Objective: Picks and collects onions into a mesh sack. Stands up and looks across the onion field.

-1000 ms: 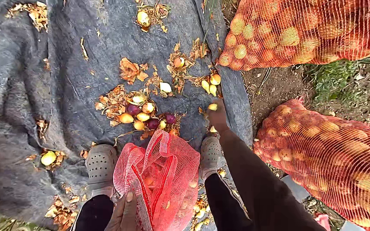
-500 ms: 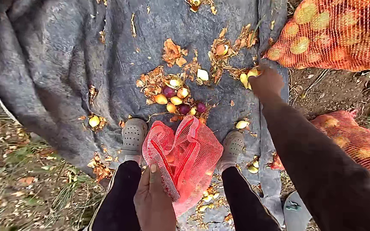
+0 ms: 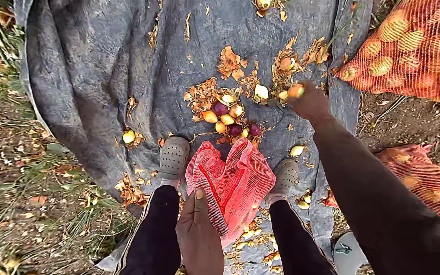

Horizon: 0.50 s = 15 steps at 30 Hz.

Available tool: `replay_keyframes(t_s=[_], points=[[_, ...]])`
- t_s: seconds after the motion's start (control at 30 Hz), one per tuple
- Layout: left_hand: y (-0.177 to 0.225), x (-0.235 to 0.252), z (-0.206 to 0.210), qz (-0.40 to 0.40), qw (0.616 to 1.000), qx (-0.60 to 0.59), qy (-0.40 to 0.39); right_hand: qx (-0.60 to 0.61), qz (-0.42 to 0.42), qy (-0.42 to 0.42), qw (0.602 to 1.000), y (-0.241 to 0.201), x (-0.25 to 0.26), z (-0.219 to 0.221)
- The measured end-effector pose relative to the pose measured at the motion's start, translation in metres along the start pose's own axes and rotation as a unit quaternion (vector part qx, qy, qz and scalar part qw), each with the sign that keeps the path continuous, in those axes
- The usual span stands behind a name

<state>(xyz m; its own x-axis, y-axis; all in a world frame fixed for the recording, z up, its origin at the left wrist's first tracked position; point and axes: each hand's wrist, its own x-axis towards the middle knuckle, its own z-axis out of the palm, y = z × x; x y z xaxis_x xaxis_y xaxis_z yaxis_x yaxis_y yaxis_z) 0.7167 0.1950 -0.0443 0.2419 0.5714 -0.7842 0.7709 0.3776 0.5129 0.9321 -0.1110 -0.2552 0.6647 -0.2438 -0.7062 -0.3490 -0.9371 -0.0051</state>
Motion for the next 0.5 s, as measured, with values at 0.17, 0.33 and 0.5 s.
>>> replay_keyframes(t_s=[0.17, 0.33, 0.5], points=[[0.002, 0.002, -0.004, -0.006, 1.0, -0.014, -0.008, -0.094, -0.272, -0.115, 0.951, -0.093, -0.063, 0.053], [0.003, 0.007, -0.016, -0.01, 1.0, -0.025, -0.008, -0.21, -0.286, -0.191, 0.915, -0.148, -0.048, 0.09], [0.009, 0.008, -0.023, -0.009, 1.0, -0.022, -0.008, -0.288, -0.297, -0.211, 0.886, -0.149, -0.05, 0.08]])
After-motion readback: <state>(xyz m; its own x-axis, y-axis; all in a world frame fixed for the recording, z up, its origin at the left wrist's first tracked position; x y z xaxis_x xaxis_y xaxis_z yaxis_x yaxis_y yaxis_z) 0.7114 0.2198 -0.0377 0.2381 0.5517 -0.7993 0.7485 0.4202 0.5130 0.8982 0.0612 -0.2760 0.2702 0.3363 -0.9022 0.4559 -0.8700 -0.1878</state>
